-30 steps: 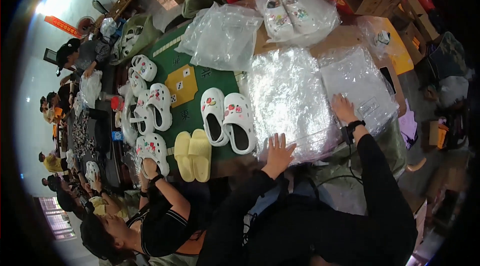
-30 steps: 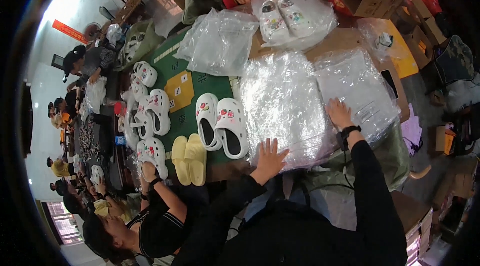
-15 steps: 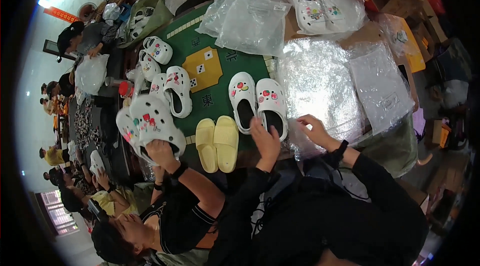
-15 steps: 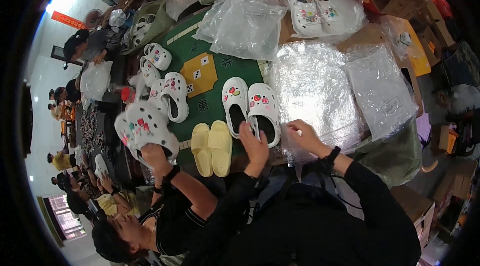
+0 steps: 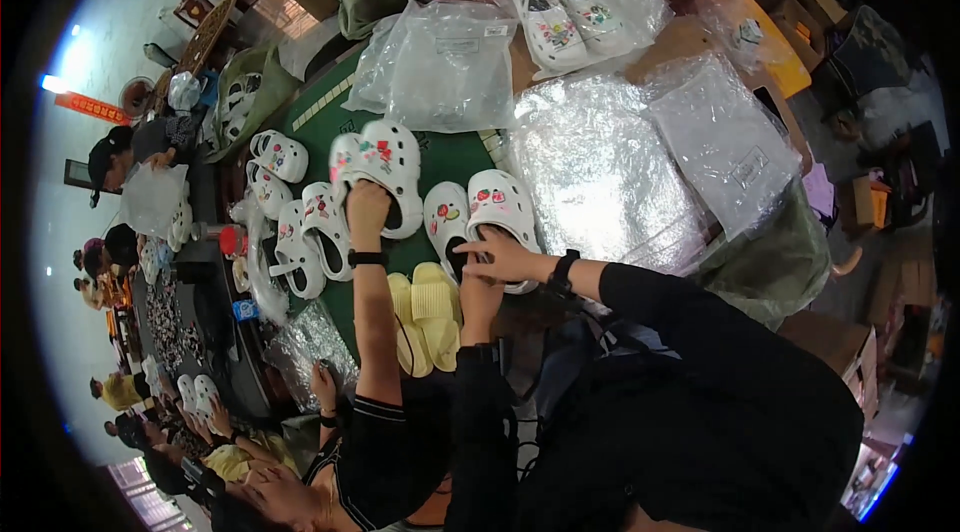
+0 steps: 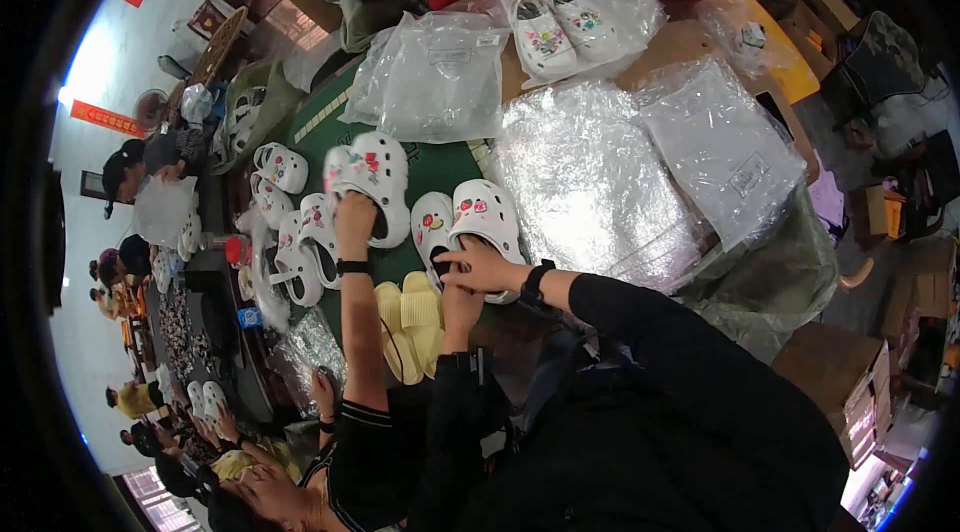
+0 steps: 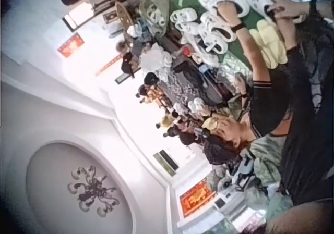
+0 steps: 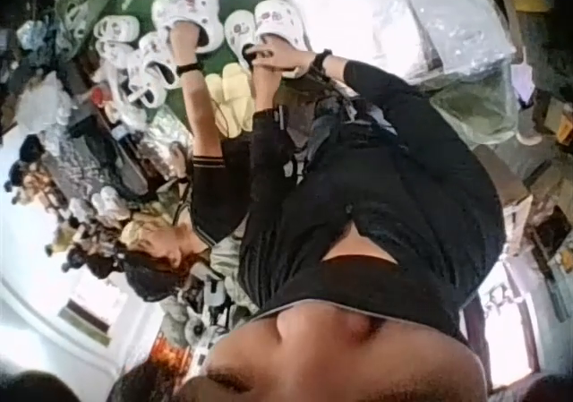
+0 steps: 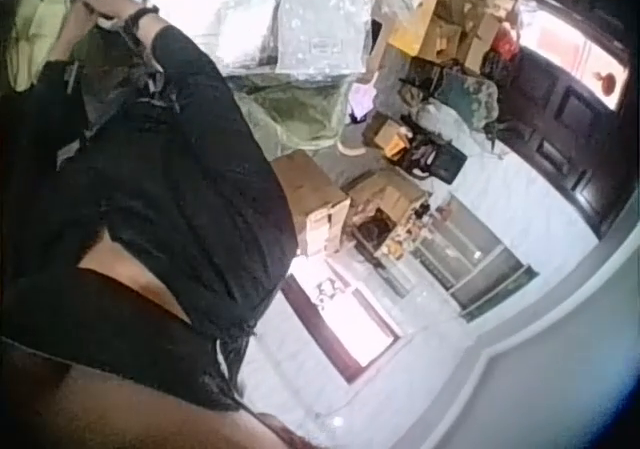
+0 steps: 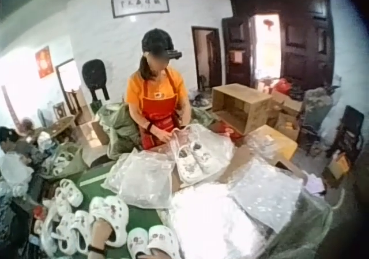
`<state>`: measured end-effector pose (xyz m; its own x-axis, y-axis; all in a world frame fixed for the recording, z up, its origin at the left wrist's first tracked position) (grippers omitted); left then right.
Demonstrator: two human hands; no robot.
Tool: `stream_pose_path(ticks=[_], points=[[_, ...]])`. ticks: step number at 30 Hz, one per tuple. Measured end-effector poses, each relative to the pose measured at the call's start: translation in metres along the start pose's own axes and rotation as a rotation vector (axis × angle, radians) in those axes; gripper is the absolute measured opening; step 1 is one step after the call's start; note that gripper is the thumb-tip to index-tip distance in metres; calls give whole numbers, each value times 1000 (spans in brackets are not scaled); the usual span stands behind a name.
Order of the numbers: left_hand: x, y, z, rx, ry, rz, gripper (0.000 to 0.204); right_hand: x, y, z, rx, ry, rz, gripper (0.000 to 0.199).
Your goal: Packing finished shoes and sandals into plastic bags and placing them into a larger transport sack.
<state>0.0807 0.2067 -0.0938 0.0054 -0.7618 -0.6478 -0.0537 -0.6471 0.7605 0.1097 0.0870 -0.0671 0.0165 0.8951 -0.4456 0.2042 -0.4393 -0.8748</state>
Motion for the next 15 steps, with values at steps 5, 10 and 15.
stream_pose_path(ticks=[5, 10, 15], points=[[6, 21, 15, 122, -37, -60, 45, 26, 10, 4, 442, -189, 268, 61], [-2, 16, 31, 159, 56, -83, 39, 39, -2, 2, 365, -111, 432, 53], [-8, 66, 54, 518, 172, -247, 31, 18, 2, 7, 279, 310, 150, 16]])
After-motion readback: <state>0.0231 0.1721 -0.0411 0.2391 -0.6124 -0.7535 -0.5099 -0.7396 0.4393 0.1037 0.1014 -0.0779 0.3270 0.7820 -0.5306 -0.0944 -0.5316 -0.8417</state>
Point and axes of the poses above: each hand's wrist, its own z-axis away from the middle knuckle, its own x-axis out of the palm, y = z × x, the point moved 2 cm from there along -z, towards the middle knuckle, and after that the axes turned 15 degrees about y, right-handed, at the moved point
